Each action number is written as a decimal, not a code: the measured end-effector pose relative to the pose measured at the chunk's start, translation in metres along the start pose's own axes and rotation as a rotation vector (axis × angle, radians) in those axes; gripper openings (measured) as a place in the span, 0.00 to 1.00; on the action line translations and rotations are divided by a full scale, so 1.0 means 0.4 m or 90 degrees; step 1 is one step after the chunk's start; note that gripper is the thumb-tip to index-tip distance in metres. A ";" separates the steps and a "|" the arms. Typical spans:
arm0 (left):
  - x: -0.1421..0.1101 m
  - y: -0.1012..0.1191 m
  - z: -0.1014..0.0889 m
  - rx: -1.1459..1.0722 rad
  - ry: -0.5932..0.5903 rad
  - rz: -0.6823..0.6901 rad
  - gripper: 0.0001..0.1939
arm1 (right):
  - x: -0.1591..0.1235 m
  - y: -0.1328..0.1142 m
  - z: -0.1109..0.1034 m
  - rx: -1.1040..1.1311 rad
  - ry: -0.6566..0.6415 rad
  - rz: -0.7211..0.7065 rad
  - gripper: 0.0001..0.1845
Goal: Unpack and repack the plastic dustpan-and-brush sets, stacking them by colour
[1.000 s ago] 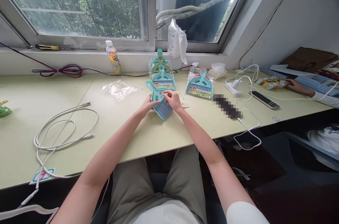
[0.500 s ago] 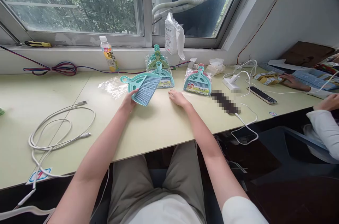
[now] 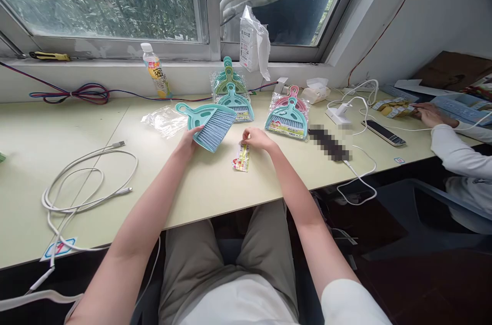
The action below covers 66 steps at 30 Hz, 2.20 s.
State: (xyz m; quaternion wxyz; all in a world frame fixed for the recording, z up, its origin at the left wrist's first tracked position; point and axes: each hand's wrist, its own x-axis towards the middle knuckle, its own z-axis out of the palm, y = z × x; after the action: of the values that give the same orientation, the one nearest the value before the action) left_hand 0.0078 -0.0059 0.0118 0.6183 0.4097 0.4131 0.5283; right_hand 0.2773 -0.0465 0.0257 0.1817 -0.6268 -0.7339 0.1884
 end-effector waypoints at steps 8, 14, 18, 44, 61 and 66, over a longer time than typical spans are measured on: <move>-0.016 -0.014 0.019 0.134 -0.146 -0.002 0.34 | -0.016 -0.050 -0.019 0.418 0.022 -0.161 0.17; -0.053 -0.016 0.062 0.131 -0.291 -0.004 0.37 | -0.008 -0.077 0.034 0.123 0.277 -0.069 0.03; -0.051 -0.019 0.060 0.130 -0.266 0.038 0.42 | -0.011 -0.075 0.031 0.088 0.288 -0.064 0.05; -0.059 -0.027 0.096 0.121 -0.114 0.187 0.41 | 0.015 -0.095 0.086 0.885 0.127 0.088 0.13; 0.046 0.012 -0.153 0.875 0.203 0.279 0.11 | 0.018 -0.083 0.089 0.919 0.156 0.126 0.11; 0.033 0.031 -0.138 0.880 0.311 0.379 0.15 | 0.016 -0.085 0.091 0.894 0.139 0.136 0.11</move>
State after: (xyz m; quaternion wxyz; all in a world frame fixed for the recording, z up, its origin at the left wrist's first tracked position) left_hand -0.0469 0.0122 0.0045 -0.0520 0.6667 0.6450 0.3699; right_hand 0.2291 -0.0469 0.0118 0.5949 -0.4454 -0.3518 0.5692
